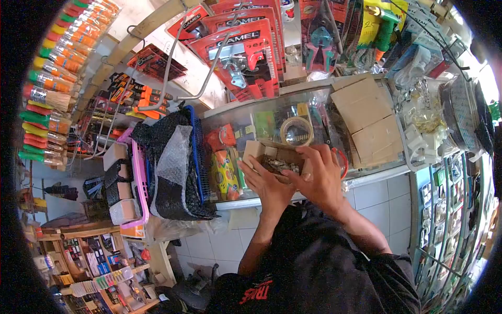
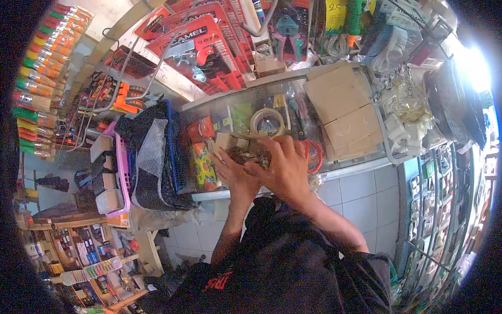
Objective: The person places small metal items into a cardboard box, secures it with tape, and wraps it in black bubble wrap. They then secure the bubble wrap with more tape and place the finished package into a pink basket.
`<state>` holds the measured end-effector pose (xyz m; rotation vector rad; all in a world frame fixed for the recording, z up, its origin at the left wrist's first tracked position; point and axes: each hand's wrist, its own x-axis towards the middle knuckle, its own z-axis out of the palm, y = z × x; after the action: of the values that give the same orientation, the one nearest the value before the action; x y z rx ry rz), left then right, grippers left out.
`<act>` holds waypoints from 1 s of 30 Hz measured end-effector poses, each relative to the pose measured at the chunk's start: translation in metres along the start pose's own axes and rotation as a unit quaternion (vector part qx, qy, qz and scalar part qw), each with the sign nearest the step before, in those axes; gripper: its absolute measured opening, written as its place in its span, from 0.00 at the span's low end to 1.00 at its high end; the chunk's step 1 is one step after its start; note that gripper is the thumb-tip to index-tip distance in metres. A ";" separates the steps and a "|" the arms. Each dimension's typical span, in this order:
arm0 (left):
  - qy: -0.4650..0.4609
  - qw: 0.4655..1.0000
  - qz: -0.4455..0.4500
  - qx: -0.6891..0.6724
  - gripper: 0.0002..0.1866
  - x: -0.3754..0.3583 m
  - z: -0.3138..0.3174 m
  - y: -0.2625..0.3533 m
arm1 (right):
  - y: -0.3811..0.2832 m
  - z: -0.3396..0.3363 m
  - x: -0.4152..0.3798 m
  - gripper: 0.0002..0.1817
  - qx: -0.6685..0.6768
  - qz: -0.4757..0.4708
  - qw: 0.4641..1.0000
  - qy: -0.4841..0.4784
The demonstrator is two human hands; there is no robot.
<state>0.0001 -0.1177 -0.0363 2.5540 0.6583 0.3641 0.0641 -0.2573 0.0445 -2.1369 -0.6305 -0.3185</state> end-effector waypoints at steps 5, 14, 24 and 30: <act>-0.012 1.000 0.001 -0.019 0.83 -0.002 -0.007 0.006 | 0.033 -0.007 -0.020 0.23 0.093 0.077 0.991 0.056; 0.077 0.966 0.118 -0.216 0.74 -0.010 -0.004 -0.014 | 0.063 -0.016 -0.064 0.26 0.166 0.155 0.974 0.020; -0.048 0.953 0.220 -0.202 0.53 0.012 -0.040 -0.054 | 0.044 -0.008 -0.059 0.33 0.175 -0.102 0.973 -0.109; -0.105 0.950 0.276 -0.098 0.35 0.029 -0.076 -0.051 | 0.044 0.009 -0.061 0.36 0.136 -0.091 0.980 -0.113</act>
<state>-0.0224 -0.0348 0.0066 2.4961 -0.1767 0.3097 0.0369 -0.2924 -0.0172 -1.8686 -0.9478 -0.0793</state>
